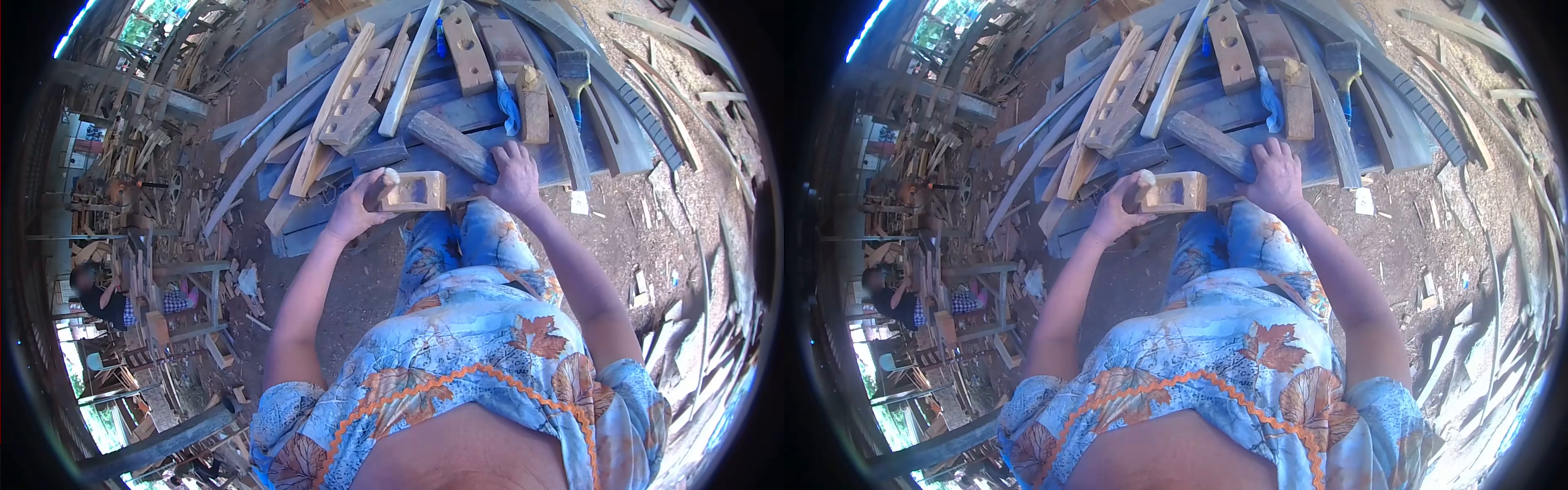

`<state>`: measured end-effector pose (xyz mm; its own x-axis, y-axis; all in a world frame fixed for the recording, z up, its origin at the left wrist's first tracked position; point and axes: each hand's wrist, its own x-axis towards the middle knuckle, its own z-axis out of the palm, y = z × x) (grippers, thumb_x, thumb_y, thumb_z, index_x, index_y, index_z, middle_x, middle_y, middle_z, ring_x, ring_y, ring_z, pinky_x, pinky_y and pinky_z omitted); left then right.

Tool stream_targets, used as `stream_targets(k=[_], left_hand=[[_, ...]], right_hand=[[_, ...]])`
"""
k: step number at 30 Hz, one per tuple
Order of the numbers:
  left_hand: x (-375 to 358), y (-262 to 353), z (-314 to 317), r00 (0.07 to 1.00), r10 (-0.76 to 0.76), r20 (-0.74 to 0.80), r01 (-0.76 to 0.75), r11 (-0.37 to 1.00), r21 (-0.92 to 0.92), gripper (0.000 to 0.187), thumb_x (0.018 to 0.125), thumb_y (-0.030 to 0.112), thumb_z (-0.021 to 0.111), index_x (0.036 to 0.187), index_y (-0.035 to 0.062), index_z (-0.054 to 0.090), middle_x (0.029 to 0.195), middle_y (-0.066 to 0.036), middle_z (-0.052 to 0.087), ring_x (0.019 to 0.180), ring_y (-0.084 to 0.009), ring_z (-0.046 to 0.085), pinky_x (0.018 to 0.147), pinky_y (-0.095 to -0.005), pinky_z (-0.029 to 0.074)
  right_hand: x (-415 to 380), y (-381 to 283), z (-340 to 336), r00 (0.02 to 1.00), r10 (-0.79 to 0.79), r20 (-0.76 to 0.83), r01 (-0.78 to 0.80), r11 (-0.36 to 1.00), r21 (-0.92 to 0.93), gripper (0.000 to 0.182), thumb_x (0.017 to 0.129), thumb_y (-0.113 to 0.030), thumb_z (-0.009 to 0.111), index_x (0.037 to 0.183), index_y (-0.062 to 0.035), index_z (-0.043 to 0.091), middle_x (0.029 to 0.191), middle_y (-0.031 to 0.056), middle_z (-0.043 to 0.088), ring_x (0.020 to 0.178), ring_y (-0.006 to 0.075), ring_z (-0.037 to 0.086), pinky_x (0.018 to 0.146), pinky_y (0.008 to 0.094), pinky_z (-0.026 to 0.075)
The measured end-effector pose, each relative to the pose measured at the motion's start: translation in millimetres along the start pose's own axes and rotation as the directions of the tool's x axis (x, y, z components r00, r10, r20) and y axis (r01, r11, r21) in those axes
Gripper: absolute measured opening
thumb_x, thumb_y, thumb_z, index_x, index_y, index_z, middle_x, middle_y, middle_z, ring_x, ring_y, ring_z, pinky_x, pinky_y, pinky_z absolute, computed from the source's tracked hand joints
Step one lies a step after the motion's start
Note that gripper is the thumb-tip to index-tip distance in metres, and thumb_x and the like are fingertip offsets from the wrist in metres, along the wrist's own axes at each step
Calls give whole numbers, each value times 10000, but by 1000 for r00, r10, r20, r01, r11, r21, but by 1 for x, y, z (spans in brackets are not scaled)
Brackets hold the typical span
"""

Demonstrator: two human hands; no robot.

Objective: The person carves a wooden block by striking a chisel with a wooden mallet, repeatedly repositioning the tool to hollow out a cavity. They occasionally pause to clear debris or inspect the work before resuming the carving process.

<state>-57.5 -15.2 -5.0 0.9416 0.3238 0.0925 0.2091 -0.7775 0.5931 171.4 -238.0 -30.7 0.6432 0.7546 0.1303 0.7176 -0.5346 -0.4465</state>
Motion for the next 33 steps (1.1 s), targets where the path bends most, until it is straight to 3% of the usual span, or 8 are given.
stream_targets(k=[12, 15, 17, 18, 19, 22, 29, 33], left_hand=[[-40, 4, 11, 977, -202, -66, 177, 946, -273, 745, 601, 193, 839, 1243, 2, 513, 1091, -103, 629, 1029, -218, 601, 942, -339, 445], [-81, -12, 14, 940, -341, -8, 280, 782, -557, 636, 668, 261, 783, 1190, -8, 537, 943, -81, 640, 762, -168, 630, 714, -310, 523], [-118, -28, 14, 755, -622, 209, 474, 298, -828, 565, 724, 360, 712, 1131, 0, 560, 789, -64, 616, 479, -119, 514, 432, -261, 439], [-132, -26, 21, 694, -689, 210, 383, 107, -918, 631, 792, 526, 592, 1105, -20, 549, 705, -77, 570, 370, -95, 384, 314, -239, 304], [-145, -25, 18, 687, -699, 198, 371, 104, -923, 631, 792, 526, 592, 1105, -20, 549, 705, -77, 570, 370, -95, 384, 314, -239, 304], [-185, -25, 12, 763, -471, 442, 117, -572, -812, 874, 825, 719, 404, 1133, -94, 491, 739, -161, 575, 386, -79, 402, 328, -213, 328], [-223, -13, 20, 738, -543, 401, 59, -540, -840, 844, 829, 703, 414, 1152, -73, 491, 749, -162, 580, 394, -83, 410, 334, -215, 333], [-191, -10, 15, 658, -738, 148, 219, 0, -976, 681, 800, 566, 569, 1130, -29, 527, 742, -129, 584, 436, -109, 462, 385, -231, 378]], right_hand=[[-1, -1, 0, 999, -46, -30, 46, 999, 1, 576, 578, -327, 803, 1046, -77, 580, 1063, 101, 504, 1066, 302, 488, 875, 439, 418], [1, -2, 2, 997, -76, -27, 75, 997, -13, 604, 563, -340, 815, 1050, -71, 582, 1062, 100, 504, 1065, 301, 488, 870, 436, 421], [0, -4, 2, 998, -50, -43, 49, 999, -22, 632, 555, -349, 825, 1067, -67, 584, 1066, 98, 505, 1066, 299, 487, 873, 431, 422], [0, -4, 3, 998, -53, -43, 52, 998, -21, 656, 559, -350, 827, 1095, -66, 577, 1078, 97, 505, 1071, 300, 486, 880, 428, 423], [0, -4, 5, 997, -72, -37, 71, 997, -19, 656, 559, -350, 827, 1095, -66, 577, 1078, 97, 505, 1071, 300, 486, 880, 428, 423], [0, -3, 7, 996, -69, -49, 67, 997, -40, 667, 561, -341, 828, 1109, -68, 565, 1094, 99, 505, 1078, 304, 485, 890, 429, 421], [2, -3, 9, 998, -61, -22, 59, 996, -67, 651, 565, -338, 822, 1098, -65, 568, 1078, 104, 504, 1061, 303, 488, 891, 428, 417], [1, -3, 8, 997, -63, -33, 61, 996, -67, 647, 567, -340, 822, 1095, -63, 570, 1075, 106, 505, 1059, 304, 489, 894, 427, 416]])
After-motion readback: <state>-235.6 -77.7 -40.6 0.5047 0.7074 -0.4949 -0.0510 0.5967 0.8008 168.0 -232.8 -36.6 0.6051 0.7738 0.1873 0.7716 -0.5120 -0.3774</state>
